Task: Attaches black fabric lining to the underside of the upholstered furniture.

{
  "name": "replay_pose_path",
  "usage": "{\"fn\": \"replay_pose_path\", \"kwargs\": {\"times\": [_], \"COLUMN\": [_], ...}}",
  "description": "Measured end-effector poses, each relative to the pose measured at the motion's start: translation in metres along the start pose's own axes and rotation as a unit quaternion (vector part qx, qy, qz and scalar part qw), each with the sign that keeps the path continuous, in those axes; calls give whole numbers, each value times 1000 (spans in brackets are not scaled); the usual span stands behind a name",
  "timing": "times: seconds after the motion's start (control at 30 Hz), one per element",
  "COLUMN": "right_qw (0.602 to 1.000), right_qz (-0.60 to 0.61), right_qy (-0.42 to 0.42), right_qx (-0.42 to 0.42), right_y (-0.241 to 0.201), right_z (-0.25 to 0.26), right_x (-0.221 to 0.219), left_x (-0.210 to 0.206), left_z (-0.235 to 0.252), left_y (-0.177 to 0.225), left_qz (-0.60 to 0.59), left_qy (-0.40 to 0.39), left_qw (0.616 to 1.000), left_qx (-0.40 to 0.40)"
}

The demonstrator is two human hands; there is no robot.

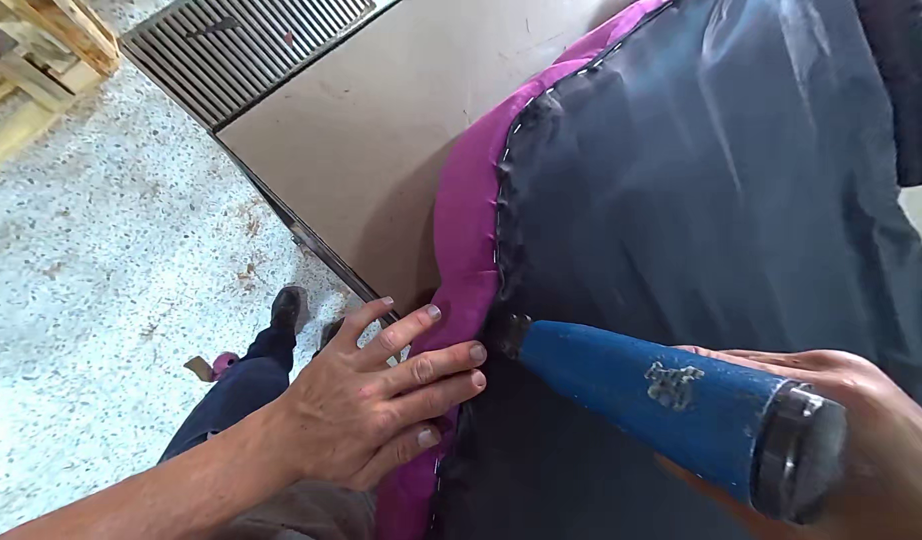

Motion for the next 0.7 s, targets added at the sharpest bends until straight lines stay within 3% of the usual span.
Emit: {"fn": "replay_pose_path", "kwargs": {"times": [0.13,0.23,0.37,0.7], "right_qw": [1000,998,995,994], "right_qz": [-19,11,40,53], "right_qy": [-16,-54,-83,-97], "right_qx": [-2,-16,-31,-20], "right_y": [-6,-8,-8,-9], "right_z": [0,-9,-18,-16], "right_x": [2,8,9,4], "left_x": [-1,0,5,0], "left_z": [-1,6,29,27], "left_y": [0,12,21,6], "left_qz": [-37,-102,-94,-169], "left_qy": [26,66,140,112], "left_qw": [999,987,962,950], "left_qx": [14,105,216,239]}}
Point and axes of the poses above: each hand's wrist, its own z-axis towards the middle knuckle, its own x-axis out of the back of the hand, y = z × x, the point moved 4 cm from there along z, towards the middle knuckle, and after that the axes turned 2 degrees about x, right-handed, at the moved point
